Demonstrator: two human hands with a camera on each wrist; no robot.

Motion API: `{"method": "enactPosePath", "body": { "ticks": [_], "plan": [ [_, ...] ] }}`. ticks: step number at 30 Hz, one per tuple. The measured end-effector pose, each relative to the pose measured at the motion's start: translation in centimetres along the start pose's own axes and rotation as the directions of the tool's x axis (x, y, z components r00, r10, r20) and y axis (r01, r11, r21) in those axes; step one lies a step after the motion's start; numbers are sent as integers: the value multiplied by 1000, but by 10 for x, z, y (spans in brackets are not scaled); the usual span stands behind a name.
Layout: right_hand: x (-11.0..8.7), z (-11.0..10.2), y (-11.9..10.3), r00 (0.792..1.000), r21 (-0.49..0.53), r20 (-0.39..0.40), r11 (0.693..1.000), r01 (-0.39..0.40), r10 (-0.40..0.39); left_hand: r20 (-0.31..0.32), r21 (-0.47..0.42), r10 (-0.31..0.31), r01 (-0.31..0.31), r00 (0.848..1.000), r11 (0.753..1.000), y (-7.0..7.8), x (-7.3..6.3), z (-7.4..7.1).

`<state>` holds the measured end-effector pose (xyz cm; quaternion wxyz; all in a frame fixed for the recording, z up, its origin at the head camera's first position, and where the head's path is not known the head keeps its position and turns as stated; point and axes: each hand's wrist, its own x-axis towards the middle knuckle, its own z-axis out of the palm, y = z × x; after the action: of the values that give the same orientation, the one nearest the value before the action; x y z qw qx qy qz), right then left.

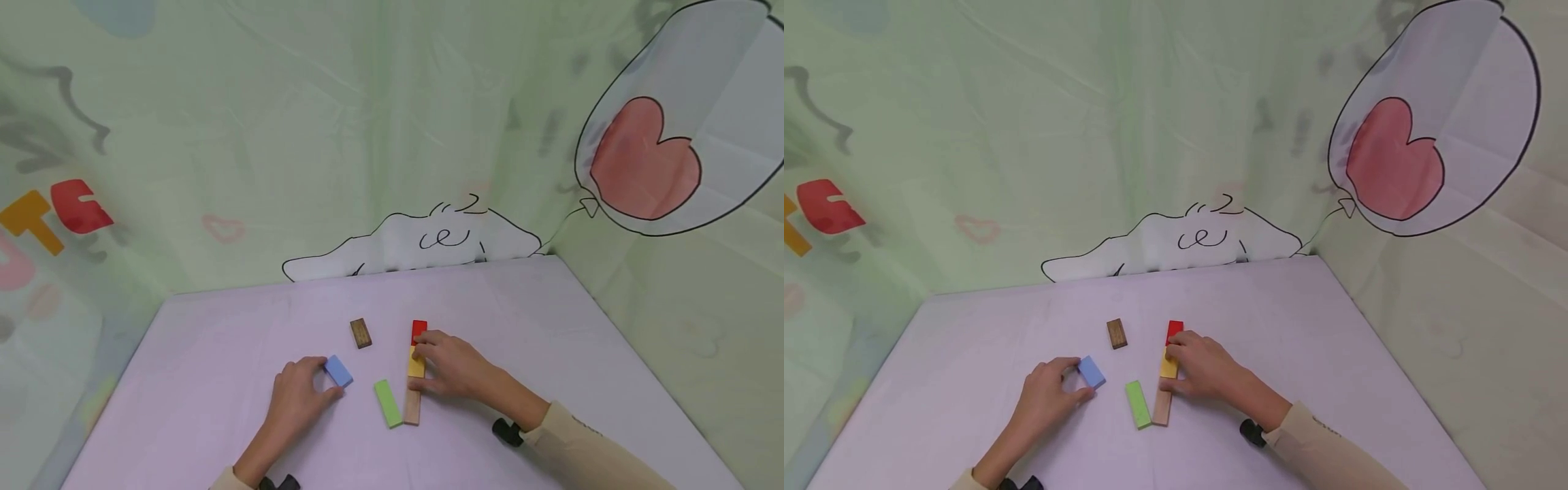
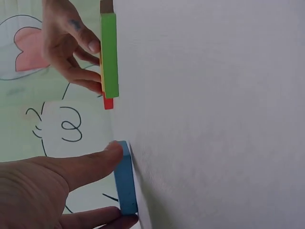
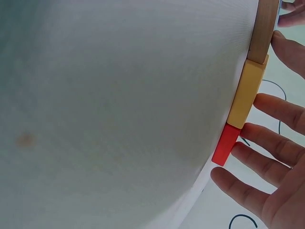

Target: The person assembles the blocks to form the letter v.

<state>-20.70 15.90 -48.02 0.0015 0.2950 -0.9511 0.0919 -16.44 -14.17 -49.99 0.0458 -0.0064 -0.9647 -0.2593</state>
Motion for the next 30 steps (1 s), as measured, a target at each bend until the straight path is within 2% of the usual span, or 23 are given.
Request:
{"method": "enactPosePath", "body": {
  "ticks": [7, 11, 18, 25, 30],
  "plan": [
    [-1, 0, 0, 1000, -2, -10, 1000, 5, -5, -15, -76, 17, -18, 1000, 997, -2, 0, 2],
    [0, 0, 0, 1000, 6, -13, 1000, 11, -11, 19, -187, -25, 28, 1000, 982, -6, 2, 1],
    [0, 0, 0, 1000, 17, -9, 1000, 7, -7, 75, -350, -127, 145, 989, 925, -14, 6, 2],
    [1, -1, -1, 1000, 15, -1, 1000, 2, -2, 141, -507, -190, 235, 972, 829, -16, 10, -6],
    [1, -1, 0, 1000, 10, 11, 1000, -5, 5, 165, -538, -193, 252, 967, 804, -15, 12, -7]
  ]
}}
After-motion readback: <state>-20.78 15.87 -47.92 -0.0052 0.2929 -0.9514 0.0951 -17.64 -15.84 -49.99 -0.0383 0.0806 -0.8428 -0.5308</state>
